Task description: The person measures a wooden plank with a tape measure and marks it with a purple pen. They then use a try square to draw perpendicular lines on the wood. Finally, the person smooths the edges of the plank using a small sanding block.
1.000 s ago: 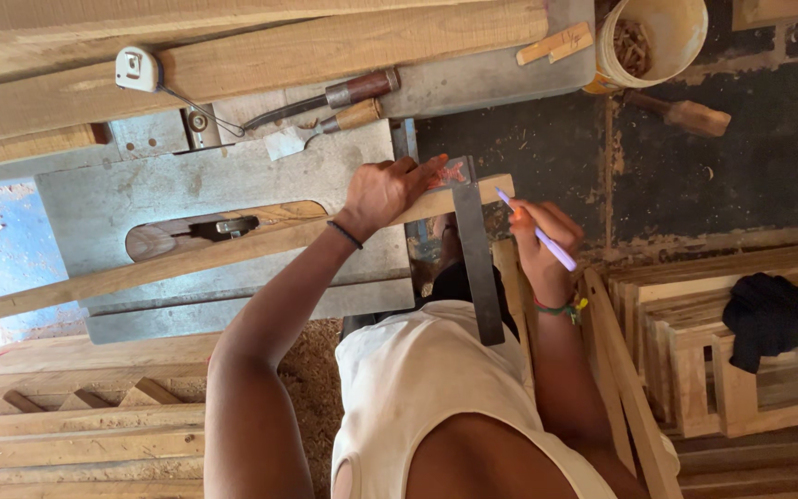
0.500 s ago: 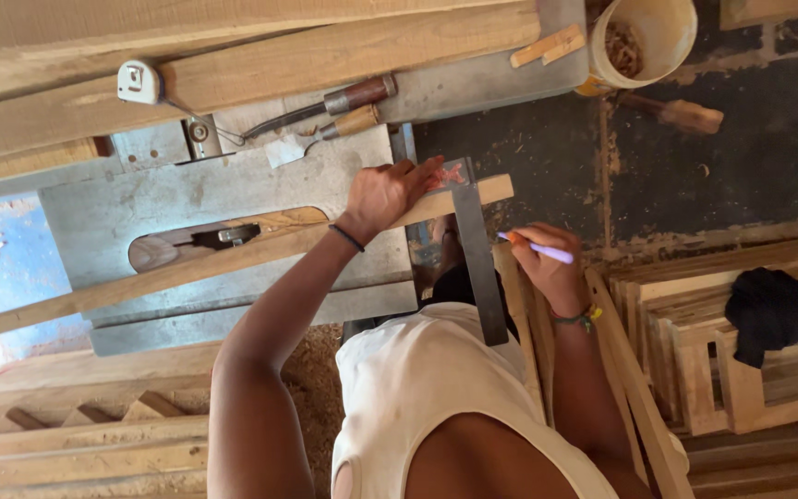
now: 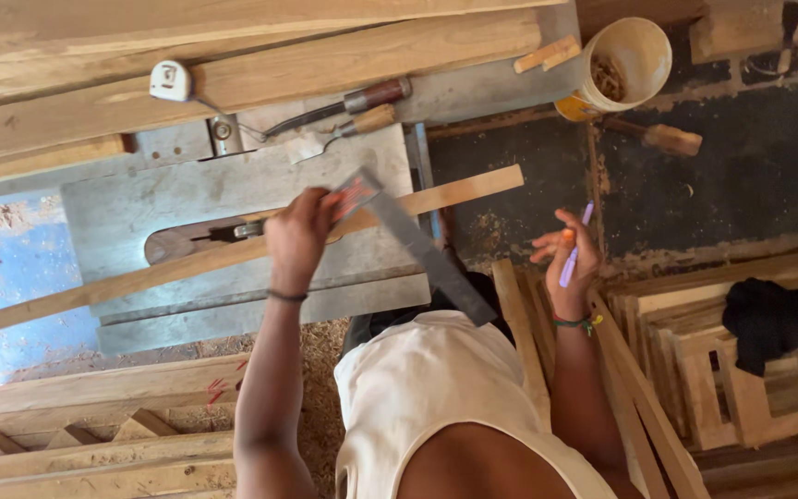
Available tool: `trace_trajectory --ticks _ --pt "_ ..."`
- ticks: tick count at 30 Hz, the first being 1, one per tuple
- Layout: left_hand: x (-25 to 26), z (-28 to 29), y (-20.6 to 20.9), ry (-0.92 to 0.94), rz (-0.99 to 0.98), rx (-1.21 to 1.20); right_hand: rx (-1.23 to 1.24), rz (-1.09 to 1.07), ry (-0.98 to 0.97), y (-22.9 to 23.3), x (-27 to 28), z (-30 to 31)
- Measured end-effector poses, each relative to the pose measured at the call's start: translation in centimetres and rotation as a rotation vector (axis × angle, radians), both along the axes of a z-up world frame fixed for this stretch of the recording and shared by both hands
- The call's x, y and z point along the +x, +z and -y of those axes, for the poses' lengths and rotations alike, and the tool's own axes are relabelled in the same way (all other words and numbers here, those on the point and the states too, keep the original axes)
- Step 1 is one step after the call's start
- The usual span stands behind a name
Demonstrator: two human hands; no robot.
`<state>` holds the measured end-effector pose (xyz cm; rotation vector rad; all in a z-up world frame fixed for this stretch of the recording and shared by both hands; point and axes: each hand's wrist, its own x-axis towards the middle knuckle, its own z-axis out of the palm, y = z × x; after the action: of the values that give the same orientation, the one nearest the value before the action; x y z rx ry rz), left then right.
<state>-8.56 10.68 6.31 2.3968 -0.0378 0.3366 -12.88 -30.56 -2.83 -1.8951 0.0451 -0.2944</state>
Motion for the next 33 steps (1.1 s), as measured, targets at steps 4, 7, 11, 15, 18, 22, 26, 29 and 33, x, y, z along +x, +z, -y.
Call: trace_trajectory --ticks 4,7,11,15,18,22,26,29,33 --pt "-7.6 -5.8 -3.3 0.237 0.007 0.024 -0.199 0.011 0.076 1.6 1.1 -3.1" --pt "-13.9 -9.6 -8.3 0.489 -0.155 -0.086 -0.414 0.186 0.182 5.7 2.6 -6.3" --pt "-22.3 -12.6 -14.7 0.787 -0.079 -0.294 -0.655 0.390 0.347 10.6 5.5 -10.7" --pt "-27.2 -13.4 -18.9 0.933 0.011 -0.463 -0.928 0.548 0.566 8.2 8.5 -14.6" --pt "-28.5 -12.5 -19.0 1.044 -0.039 -0.517 -1.106 0.329 0.732 4.5 10.8 -13.8" --pt "-27.4 -11.3 -16.0 1.058 -0.029 -0.390 -0.971 0.364 0.790 1.9 14.0 -9.1" --pt "-26.5 -12.2 -12.2 0.965 -0.032 -0.243 -1.088 0.194 0.694 1.5 18.7 -3.4" --pt "-25.3 -13.1 -9.8 0.928 -0.078 -0.232 -1.364 0.036 0.577 2.7 22.0 0.3" --pt "-22.9 -14.8 -7.7 0.861 -0.129 -0.160 -1.522 0.200 0.496 4.4 23.5 3.8"
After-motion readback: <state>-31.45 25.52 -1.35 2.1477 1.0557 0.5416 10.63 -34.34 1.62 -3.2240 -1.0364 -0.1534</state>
